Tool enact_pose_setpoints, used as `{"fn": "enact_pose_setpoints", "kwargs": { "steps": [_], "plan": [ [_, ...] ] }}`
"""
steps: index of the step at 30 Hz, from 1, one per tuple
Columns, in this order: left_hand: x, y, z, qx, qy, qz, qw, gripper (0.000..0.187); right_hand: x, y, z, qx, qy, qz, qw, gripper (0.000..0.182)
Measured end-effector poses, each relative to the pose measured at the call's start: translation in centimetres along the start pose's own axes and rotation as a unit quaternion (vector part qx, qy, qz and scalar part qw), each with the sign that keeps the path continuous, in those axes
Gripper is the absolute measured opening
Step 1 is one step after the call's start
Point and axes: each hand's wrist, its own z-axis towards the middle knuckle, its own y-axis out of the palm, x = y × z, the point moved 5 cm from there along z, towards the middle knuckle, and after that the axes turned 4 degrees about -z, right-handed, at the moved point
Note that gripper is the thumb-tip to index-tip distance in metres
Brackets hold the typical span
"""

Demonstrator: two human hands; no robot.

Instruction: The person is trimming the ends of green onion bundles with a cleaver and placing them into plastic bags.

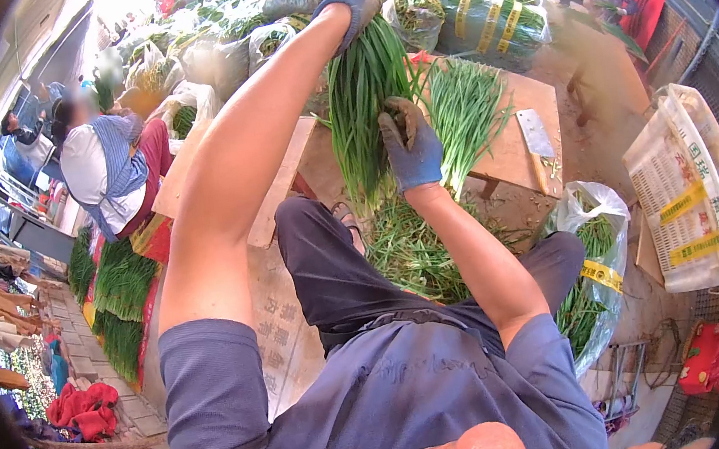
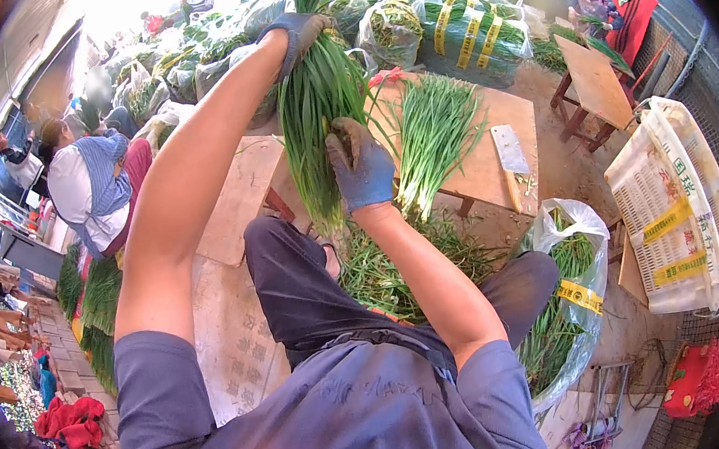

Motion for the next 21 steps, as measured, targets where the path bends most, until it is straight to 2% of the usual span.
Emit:
{"fn": "enact_pose_setpoints", "kwargs": {
  "steps": [3,6,10,13,16,21],
  "plan": [
    [-0.5,0.8,0.1,-0.048,-0.039,-0.078,0.995,0.044,0.1,-0.3,0.5,-0.006,-0.013,-0.066,0.998,0.037],
    [-0.1,1.1,-0.7,-0.07,-0.062,-0.115,0.989,0.042,-1.7,-1.1,0.7,0.009,-0.081,-0.12,0.989,0.035],
    [0.9,0.6,-2.2,-0.029,-0.03,-0.072,0.997,0.047,-3.9,-1.7,-0.6,0.079,-0.23,-0.116,0.963,0.032],
    [0.6,0.9,-1.6,-0.018,-0.055,-0.054,0.997,0.049,-3.3,-1.0,0.2,0.028,-0.18,-0.192,0.964,0.031],
    [0.2,1.3,-0.9,-0.03,-0.042,-0.054,0.997,0.051,-2.6,-1.1,1.1,0.014,-0.117,-0.257,0.959,0.03],
    [-0.5,1.9,0.4,-0.042,-0.045,-0.075,0.995,0.05,-1.9,-0.8,1.7,-0.023,-0.096,-0.291,0.951,0.032]
  ]
}}
